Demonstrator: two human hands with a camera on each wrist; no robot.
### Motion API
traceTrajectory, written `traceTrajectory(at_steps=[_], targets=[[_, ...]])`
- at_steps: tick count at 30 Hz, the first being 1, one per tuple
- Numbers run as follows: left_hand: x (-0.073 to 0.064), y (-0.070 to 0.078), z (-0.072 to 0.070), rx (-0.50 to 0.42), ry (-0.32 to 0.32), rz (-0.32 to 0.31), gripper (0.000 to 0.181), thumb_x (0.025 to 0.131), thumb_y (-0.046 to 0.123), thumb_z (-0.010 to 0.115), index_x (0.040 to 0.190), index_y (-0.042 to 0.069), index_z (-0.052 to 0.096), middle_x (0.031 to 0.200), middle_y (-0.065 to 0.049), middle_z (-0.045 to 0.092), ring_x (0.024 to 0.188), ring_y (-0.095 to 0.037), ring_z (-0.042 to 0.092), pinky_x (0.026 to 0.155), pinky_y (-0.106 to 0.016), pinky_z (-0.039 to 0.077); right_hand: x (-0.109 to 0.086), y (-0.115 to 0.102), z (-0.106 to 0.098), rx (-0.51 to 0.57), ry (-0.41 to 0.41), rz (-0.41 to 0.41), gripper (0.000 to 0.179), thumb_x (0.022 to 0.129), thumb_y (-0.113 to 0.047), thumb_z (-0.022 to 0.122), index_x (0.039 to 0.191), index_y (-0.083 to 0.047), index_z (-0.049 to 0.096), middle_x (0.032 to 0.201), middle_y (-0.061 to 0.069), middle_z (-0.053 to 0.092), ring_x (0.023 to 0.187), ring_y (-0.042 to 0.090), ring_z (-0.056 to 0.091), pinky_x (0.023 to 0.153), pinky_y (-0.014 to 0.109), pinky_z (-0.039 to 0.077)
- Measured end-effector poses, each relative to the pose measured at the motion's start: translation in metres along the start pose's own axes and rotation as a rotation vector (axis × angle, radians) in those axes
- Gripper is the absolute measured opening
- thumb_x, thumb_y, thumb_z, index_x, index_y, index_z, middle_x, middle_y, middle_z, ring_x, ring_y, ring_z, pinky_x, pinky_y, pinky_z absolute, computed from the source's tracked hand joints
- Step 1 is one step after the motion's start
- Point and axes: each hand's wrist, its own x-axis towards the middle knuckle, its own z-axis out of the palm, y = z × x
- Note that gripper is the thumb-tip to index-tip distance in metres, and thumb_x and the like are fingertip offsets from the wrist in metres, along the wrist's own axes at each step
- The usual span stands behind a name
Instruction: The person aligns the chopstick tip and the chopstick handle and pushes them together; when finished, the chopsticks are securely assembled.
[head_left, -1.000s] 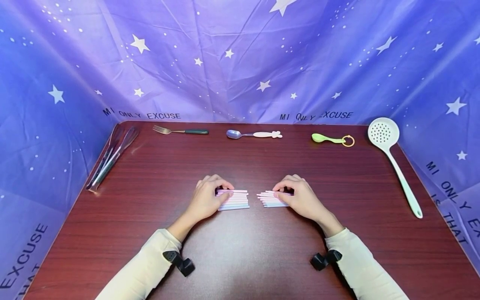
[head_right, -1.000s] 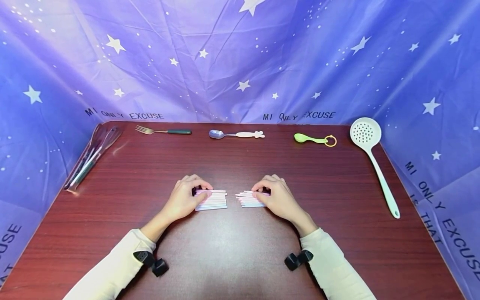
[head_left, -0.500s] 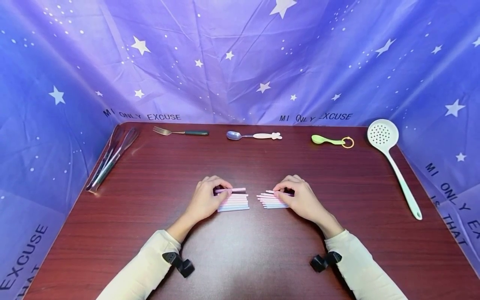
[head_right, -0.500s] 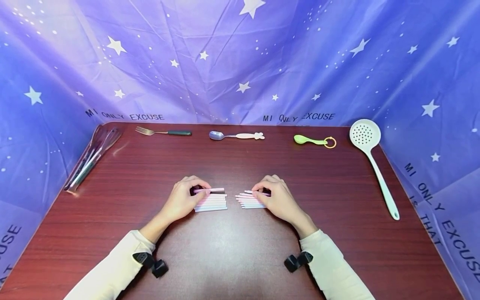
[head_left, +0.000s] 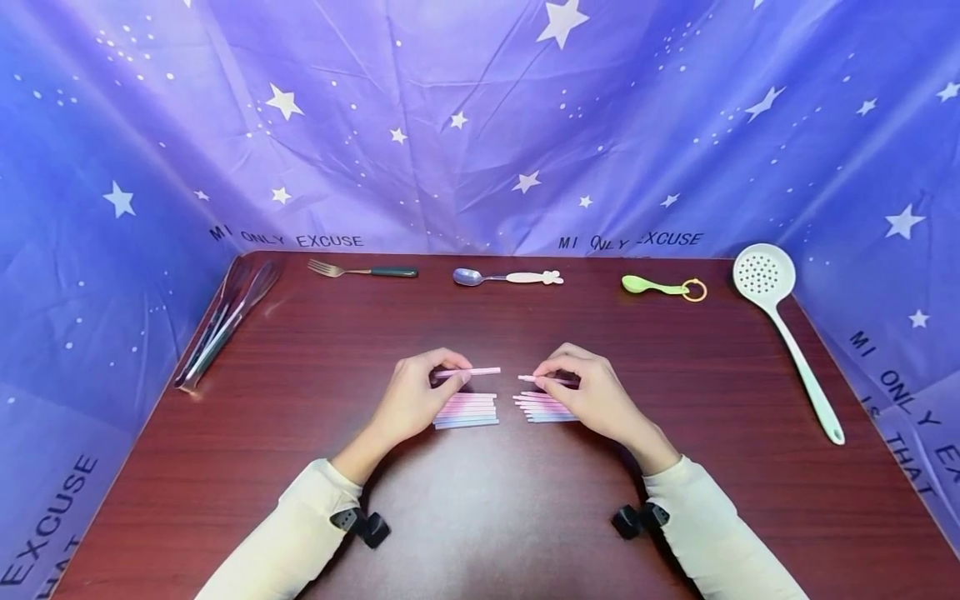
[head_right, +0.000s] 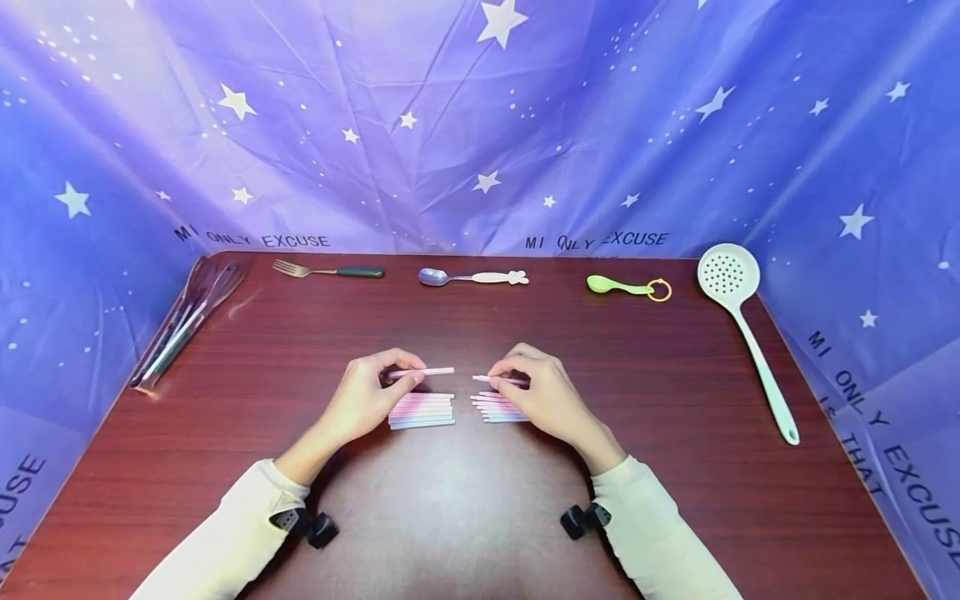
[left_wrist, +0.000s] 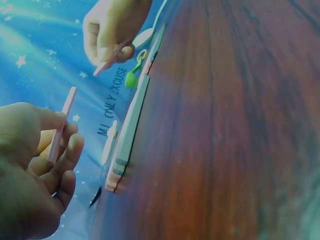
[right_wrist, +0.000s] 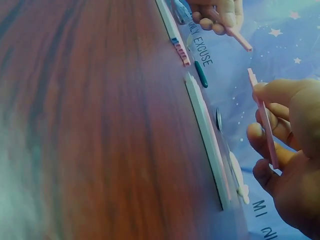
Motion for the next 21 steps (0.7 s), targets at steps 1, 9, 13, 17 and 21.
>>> traceTrajectory(at_steps=[1,9,13,17,21], targets=[[-0.0005,0.0012,0.0007,-0.005,0.0,0.006,0.005,0.093,0.018,0.076,0.097,0.02,0.077,0.085,0.008,0.076,0.072,-0.008,0.06,0.067,-0.023,0.046,0.0001,-0.001,0.0007,0.01,0.002,-0.002,0.011,0.089,-0.011,0.081,0.094,-0.02,0.078,0.087,-0.009,0.067,0.081,0.005,0.061,0.074,0.018,0.049],[-0.0039,0.003,0.0075,-0.01,-0.016,0.053,0.005,0.094,0.019,0.076,0.098,0.017,0.077,0.088,0.008,0.076,0.078,-0.007,0.064,0.073,-0.025,0.051,-0.0007,-0.0069,0.0041,0.062,0.019,-0.004,0.01,0.091,-0.012,0.08,0.094,-0.021,0.078,0.087,-0.007,0.066,0.078,0.005,0.059,0.066,0.019,0.047],[-0.0046,0.0021,0.0085,-0.019,-0.009,0.068,0.004,0.094,0.019,0.076,0.097,0.016,0.076,0.086,0.008,0.076,0.076,-0.005,0.063,0.073,-0.025,0.051,-0.0014,-0.0091,0.0053,0.066,0.022,-0.004,0.01,0.091,-0.011,0.079,0.094,-0.021,0.078,0.087,-0.008,0.066,0.077,0.005,0.058,0.065,0.02,0.047],[-0.0048,0.0016,0.0096,-0.031,-0.019,0.064,0.004,0.094,0.019,0.077,0.097,0.017,0.076,0.086,0.008,0.076,0.075,-0.006,0.061,0.07,-0.027,0.051,-0.0019,-0.0098,0.0062,0.075,0.03,-0.009,0.011,0.091,-0.01,0.079,0.094,-0.021,0.078,0.087,-0.008,0.066,0.076,0.005,0.058,0.064,0.02,0.046],[-0.0053,0.0022,0.0107,-0.035,-0.025,0.066,0.004,0.093,0.018,0.077,0.097,0.017,0.076,0.087,0.008,0.076,0.075,-0.006,0.061,0.07,-0.03,0.052,-0.0017,-0.0107,0.0059,0.084,0.03,-0.017,0.012,0.09,-0.009,0.079,0.094,-0.021,0.078,0.086,-0.008,0.065,0.076,0.005,0.058,0.063,0.02,0.046]])
